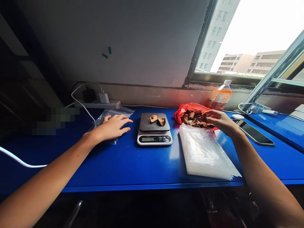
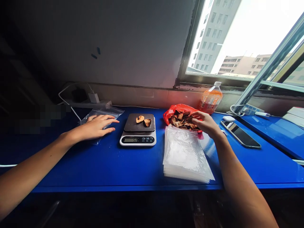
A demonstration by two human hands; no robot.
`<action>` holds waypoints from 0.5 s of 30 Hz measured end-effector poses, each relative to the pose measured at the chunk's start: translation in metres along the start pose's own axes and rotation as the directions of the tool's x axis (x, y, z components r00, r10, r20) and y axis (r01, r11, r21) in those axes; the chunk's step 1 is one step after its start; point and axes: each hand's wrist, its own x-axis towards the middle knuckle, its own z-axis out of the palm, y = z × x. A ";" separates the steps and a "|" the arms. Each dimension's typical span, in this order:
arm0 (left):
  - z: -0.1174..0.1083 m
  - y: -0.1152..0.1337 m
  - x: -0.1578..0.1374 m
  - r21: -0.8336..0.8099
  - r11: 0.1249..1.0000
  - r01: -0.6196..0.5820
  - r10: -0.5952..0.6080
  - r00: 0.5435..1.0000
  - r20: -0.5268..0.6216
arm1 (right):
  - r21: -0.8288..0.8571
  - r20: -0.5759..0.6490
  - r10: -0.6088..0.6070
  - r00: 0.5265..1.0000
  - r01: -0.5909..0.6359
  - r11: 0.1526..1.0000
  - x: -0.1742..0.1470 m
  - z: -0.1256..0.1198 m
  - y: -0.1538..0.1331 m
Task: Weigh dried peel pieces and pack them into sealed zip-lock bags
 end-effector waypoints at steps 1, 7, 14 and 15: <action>0.001 -0.001 0.001 0.000 1.000 -0.008 0.008 1.000 -0.007 | -0.010 -0.005 -0.006 1.000 0.005 1.000 0.000 0.001 0.000; 0.006 -0.006 0.002 0.000 1.000 -0.023 0.023 1.000 -0.009 | -0.190 -0.034 -0.084 0.996 0.076 0.979 0.003 0.006 0.003; 0.008 -0.008 0.002 0.002 0.999 -0.037 0.037 0.999 -0.008 | -0.345 -0.052 -0.187 0.981 0.158 0.925 0.004 0.007 0.004; 0.008 -0.007 0.002 0.004 0.999 -0.034 0.034 0.999 -0.003 | -0.344 -0.061 -0.187 0.980 0.155 0.926 0.004 0.007 0.004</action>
